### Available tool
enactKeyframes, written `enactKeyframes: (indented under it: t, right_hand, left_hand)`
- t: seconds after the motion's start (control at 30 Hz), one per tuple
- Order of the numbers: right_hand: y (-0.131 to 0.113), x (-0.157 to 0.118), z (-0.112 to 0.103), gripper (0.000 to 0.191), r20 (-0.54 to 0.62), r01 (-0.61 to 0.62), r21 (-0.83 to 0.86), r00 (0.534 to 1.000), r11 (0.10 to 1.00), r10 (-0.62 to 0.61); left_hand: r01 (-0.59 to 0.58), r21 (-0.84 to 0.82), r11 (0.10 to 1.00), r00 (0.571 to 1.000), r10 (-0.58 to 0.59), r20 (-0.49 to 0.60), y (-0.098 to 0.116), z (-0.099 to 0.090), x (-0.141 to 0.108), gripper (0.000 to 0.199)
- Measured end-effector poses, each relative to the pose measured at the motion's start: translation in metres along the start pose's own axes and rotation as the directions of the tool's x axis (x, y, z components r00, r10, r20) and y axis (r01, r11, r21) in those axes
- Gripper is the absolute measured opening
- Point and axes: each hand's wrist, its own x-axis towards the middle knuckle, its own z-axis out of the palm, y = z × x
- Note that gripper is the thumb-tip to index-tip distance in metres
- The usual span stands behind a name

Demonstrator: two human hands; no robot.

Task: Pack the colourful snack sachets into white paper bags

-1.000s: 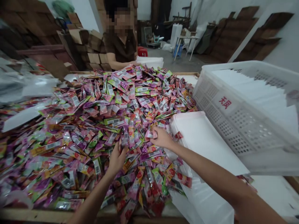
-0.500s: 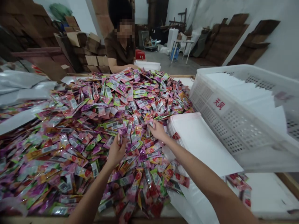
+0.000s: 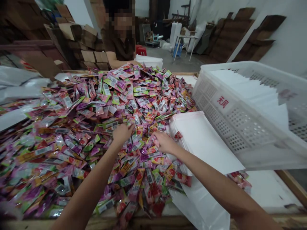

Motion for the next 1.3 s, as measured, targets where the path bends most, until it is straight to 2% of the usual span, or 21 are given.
enactKeyframes:
  t: [0.1,0.17,0.2,0.27,0.33,0.4,0.47,0.53,0.6,0.67,0.7,0.8,0.87,0.9,0.97,1.0,1.07,1.13,1.23,1.3]
  right_hand:
    - [-0.005,0.002,0.022,0.033,0.180,0.015,-0.224,0.983,0.975,0.026]
    - [-0.005,0.000,0.029,0.036,0.215,-0.005,-0.302,0.974,0.953,0.073]
    - [-0.004,-0.001,0.029,0.034,0.207,-0.023,-0.300,0.974,0.954,0.089]
    - [0.000,-0.003,0.022,0.022,0.146,-0.067,-0.227,0.984,0.972,0.102]
    - [0.004,-0.005,0.009,0.007,0.018,-0.095,-0.115,0.995,0.989,0.097]
    - [0.009,-0.006,-0.006,0.005,-0.139,-0.058,-0.036,0.989,0.998,0.052]
    - [0.012,-0.010,-0.019,0.005,-0.226,-0.004,0.009,0.974,1.000,0.006]
    - [0.016,-0.017,-0.027,0.010,-0.271,-0.009,0.062,0.962,0.998,0.026]
    - [0.017,-0.025,-0.030,0.012,-0.295,-0.036,0.116,0.953,0.993,0.069]
    - [0.014,-0.030,-0.024,0.007,-0.259,-0.045,0.130,0.963,0.991,0.078]
    - [0.010,-0.030,-0.018,0.004,-0.201,-0.050,0.115,0.977,0.992,0.073]
    - [-0.006,-0.020,0.008,0.007,0.040,-0.060,-0.022,0.997,0.998,0.061]
    - [-0.017,-0.008,0.026,0.016,0.182,-0.007,-0.123,0.983,0.992,0.029]
    - [-0.020,-0.003,0.032,0.020,0.231,0.024,-0.150,0.973,0.988,0.011]
    - [-0.021,0.003,0.036,0.023,0.268,0.032,-0.145,0.963,0.989,0.009]
    - [-0.019,0.003,0.034,0.023,0.253,-0.005,-0.109,0.967,0.994,0.033]
    - [-0.012,0.000,0.023,0.022,0.137,-0.138,0.010,0.981,0.990,0.136]
    - [-0.006,-0.008,0.009,0.026,-0.030,-0.242,0.142,0.968,0.960,0.249]
    - [0.000,-0.026,-0.008,0.025,-0.214,-0.217,0.248,0.938,0.944,0.272]
    - [0.001,-0.043,-0.012,0.026,-0.276,-0.162,0.292,0.929,0.943,0.245]
  left_hand:
    - [-0.035,0.158,0.987,0.998,0.028,0.047,0.006,0.016,0.003,0.035]
    - [-0.046,0.132,0.990,0.998,0.039,0.050,0.003,0.018,0.003,0.031]
    - [-0.055,0.064,0.996,0.998,0.052,0.040,0.000,0.015,0.002,0.030]
    - [-0.124,-0.139,0.982,0.992,0.125,-0.005,-0.004,0.006,0.002,0.029]
    - [-0.233,-0.302,0.924,0.972,0.225,-0.061,-0.006,-0.009,0.001,0.025]
    - [-0.337,-0.398,0.853,0.941,0.324,-0.100,-0.008,-0.027,-0.004,0.021]
    - [-0.400,-0.481,0.780,0.912,0.392,-0.122,-0.014,-0.046,-0.012,0.023]
    - [-0.410,-0.554,0.724,0.900,0.419,-0.119,-0.024,-0.062,-0.026,0.025]
    - [-0.369,-0.559,0.743,0.909,0.413,-0.052,-0.037,-0.069,-0.042,0.027]
    - [-0.330,-0.503,0.799,0.902,0.423,0.080,-0.046,-0.064,-0.058,0.031]
    - [-0.316,-0.441,0.840,0.891,0.422,0.165,-0.047,-0.056,-0.065,0.033]
    - [-0.307,-0.087,0.948,0.861,0.316,0.399,-0.037,-0.026,-0.079,0.036]
    - [-0.308,0.135,0.942,0.853,0.211,0.477,-0.027,-0.007,-0.084,0.034]
    - [-0.311,0.191,0.931,0.847,0.181,0.499,-0.024,-0.001,-0.085,0.033]
    - [-0.307,0.199,0.931,0.837,0.164,0.522,-0.025,0.005,-0.086,0.031]
    - [-0.297,0.163,0.941,0.840,0.177,0.513,-0.028,0.005,-0.085,0.030]
    - [-0.273,0.032,0.962,0.861,0.229,0.454,-0.038,0.000,-0.083,0.028]
    - [-0.293,-0.158,0.943,0.892,0.329,0.311,-0.048,-0.009,-0.080,0.027]
    - [-0.382,-0.399,0.833,0.899,0.435,0.047,-0.059,-0.028,-0.076,0.027]
    - [-0.356,-0.527,0.771,0.919,0.391,-0.049,-0.066,-0.043,-0.076,0.031]
